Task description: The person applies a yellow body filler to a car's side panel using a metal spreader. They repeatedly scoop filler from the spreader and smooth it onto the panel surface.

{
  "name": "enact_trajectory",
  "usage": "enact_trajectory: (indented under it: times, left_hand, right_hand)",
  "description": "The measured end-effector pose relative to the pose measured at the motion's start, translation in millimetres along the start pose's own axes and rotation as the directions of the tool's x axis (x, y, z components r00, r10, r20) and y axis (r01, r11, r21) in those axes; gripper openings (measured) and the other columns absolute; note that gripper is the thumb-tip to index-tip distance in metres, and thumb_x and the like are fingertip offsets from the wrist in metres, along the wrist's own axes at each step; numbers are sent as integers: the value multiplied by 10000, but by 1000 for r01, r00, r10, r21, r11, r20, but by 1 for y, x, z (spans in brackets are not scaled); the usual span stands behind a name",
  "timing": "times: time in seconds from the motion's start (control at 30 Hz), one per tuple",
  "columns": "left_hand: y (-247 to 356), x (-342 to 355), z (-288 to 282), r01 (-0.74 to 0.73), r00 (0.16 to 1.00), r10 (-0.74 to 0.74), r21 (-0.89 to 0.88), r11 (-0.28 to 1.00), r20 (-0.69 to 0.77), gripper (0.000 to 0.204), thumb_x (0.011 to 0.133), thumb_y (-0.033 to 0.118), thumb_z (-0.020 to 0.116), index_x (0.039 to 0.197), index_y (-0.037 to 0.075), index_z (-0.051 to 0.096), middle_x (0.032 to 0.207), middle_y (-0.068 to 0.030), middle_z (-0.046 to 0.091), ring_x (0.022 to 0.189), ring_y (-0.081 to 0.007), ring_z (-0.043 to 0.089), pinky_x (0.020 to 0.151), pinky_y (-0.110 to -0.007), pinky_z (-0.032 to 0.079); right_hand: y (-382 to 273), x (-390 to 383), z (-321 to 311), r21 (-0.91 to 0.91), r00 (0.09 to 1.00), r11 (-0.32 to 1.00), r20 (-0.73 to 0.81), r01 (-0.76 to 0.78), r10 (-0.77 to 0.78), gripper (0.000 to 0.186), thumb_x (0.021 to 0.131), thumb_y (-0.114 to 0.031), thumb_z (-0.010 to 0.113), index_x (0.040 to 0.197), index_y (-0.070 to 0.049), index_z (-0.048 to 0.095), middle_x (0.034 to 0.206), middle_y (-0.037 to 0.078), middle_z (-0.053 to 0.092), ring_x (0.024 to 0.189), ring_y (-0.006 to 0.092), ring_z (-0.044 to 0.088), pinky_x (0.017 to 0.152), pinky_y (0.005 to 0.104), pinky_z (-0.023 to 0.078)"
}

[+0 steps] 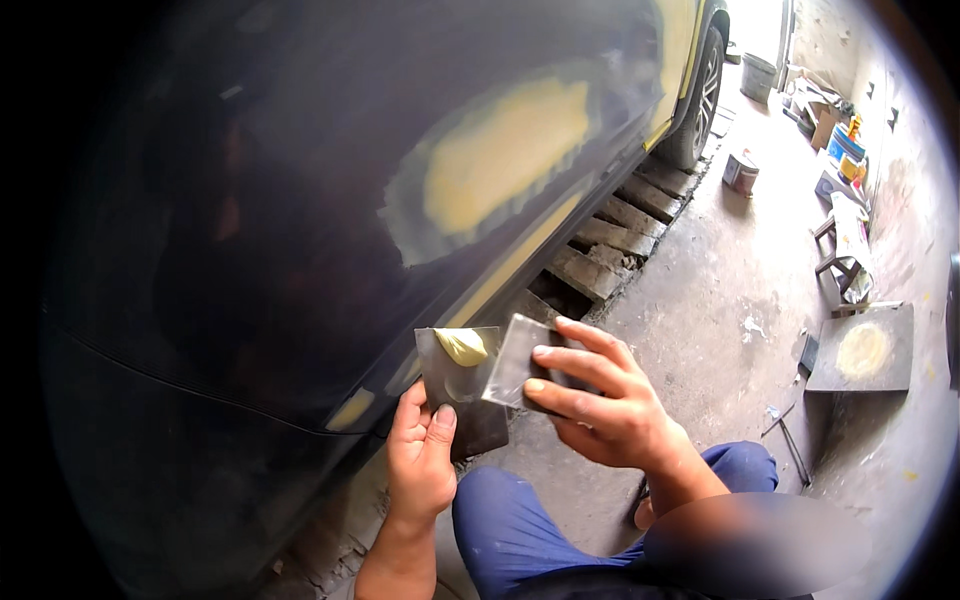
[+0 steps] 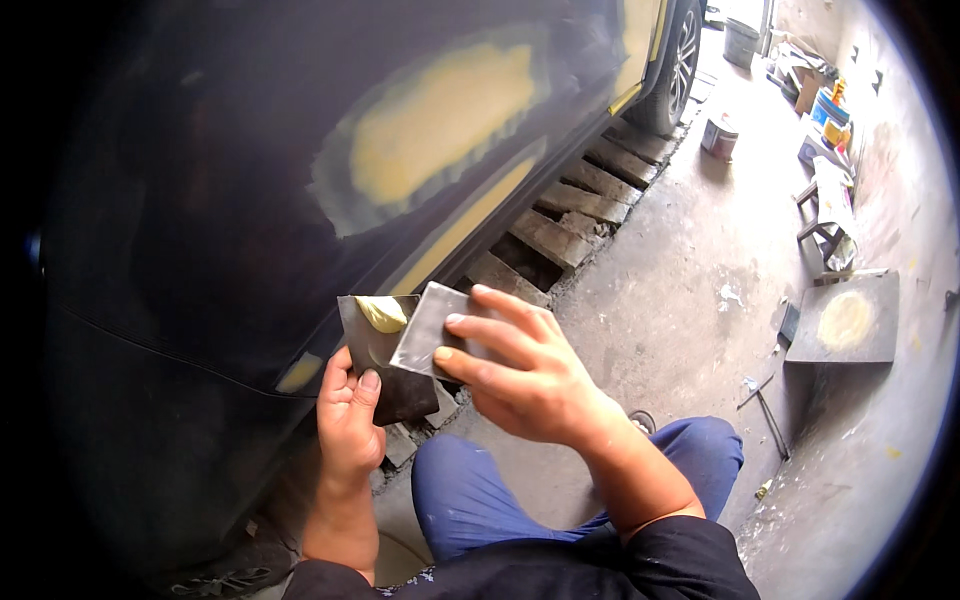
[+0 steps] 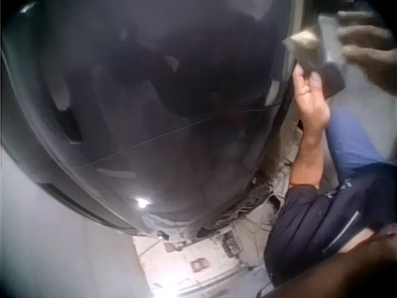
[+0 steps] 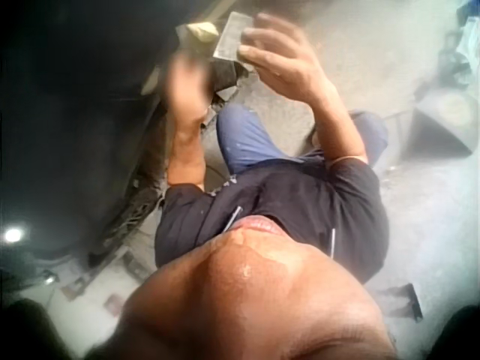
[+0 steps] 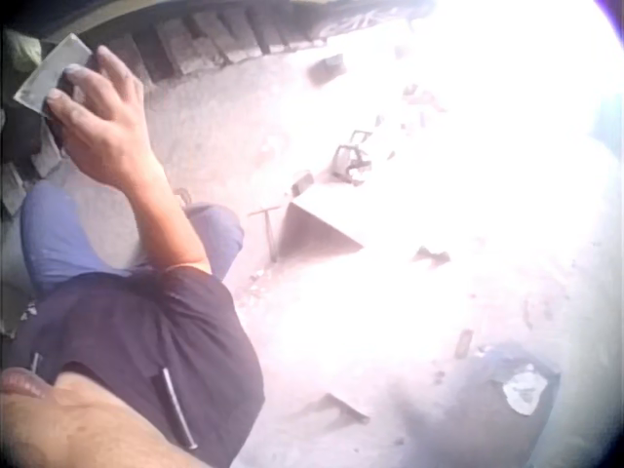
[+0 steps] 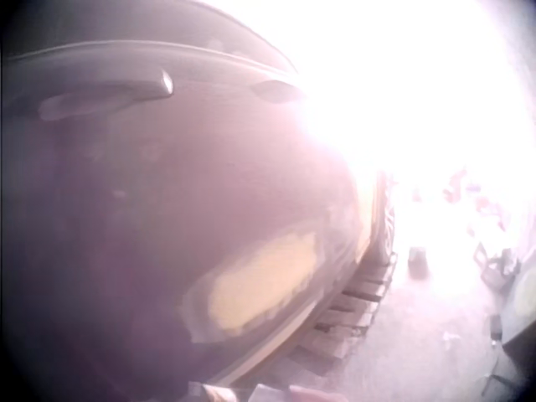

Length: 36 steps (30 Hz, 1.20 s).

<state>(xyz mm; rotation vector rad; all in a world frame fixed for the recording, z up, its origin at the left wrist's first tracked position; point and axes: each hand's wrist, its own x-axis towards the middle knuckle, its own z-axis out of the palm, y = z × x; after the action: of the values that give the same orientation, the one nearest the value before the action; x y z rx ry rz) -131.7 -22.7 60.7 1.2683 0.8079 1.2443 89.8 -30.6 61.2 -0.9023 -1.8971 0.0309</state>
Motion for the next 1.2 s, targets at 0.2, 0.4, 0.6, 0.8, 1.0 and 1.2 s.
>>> enact_trajectory:
  times: [0.2, 0.4, 0.6, 0.8, 1.0, 1.2]
  left_hand:
    - [-1, 3, 13, -101, 995, 100, 319, 943, 20, 303, 968, 10, 416, 1257, -73, 461, 1147, -135, 597, 1018, -137, 567, 916, -294, 445]
    - [26, -11, -73, -441, 645, 739, 884, 153, 194, 367, 926, 15, 504, 1273, -93, 454, 1203, -245, 546, 1071, -312, 575, 905, -415, 490]
    - [117, -4, -118, -559, 672, 684, 411, 720, -283, 429, 966, 141, 417, 1362, -25, 396, 1374, -207, 440, 1222, -312, 482, 1048, -422, 373]
    - [140, -7, -165, -557, 603, 705, 435, 707, -373, 421, 957, 160, 439, 1351, 11, 435, 1341, -180, 483, 1212, -293, 499, 1028, -405, 405]
    - [144, -13, -184, -510, 615, 729, 553, 659, -301, 408, 958, 164, 467, 1337, 14, 458, 1345, -185, 482, 1203, -274, 507, 1005, -383, 432]
    - [136, -1, -214, -451, 426, 850, 887, -97, 310, 447, 925, 205, 582, 1247, -6, 354, 1278, -266, 428, 1084, -375, 549, 923, -414, 498]
  right_hand:
    - [15, -11, 29, 2, 997, 999, 62, -48, 48, 439, 660, -28, 684, 1079, -154, 657, 1199, 68, 580, 1193, 346, 501, 914, 444, 444]
    - [84, -39, 41, 540, 909, 755, 48, -372, 414, 417, 790, -52, 657, 1201, -78, 595, 1267, 108, 544, 1206, 261, 493, 961, 381, 433]
    - [193, -35, 26, 904, 547, -15, 271, -427, 792, 592, 839, -183, 524, 1414, -132, 393, 1237, 35, 518, 1013, 126, 497, 799, 289, 452]
    - [267, -5, 26, 837, 462, 22, 280, -546, 842, 595, 824, -233, 563, 1403, -193, 431, 1376, 29, 459, 1214, 178, 408, 936, 374, 362]
    - [270, 20, 37, 828, 530, 158, 187, -539, 827, 622, 841, -202, 561, 1434, -157, 380, 1325, 63, 488, 1220, 200, 437, 947, 394, 388]
    - [250, 12, 62, 802, 533, 237, 117, -549, 838, 618, 833, -198, 582, 1421, -119, 413, 1375, 56, 486, 1179, 179, 473, 918, 347, 417]
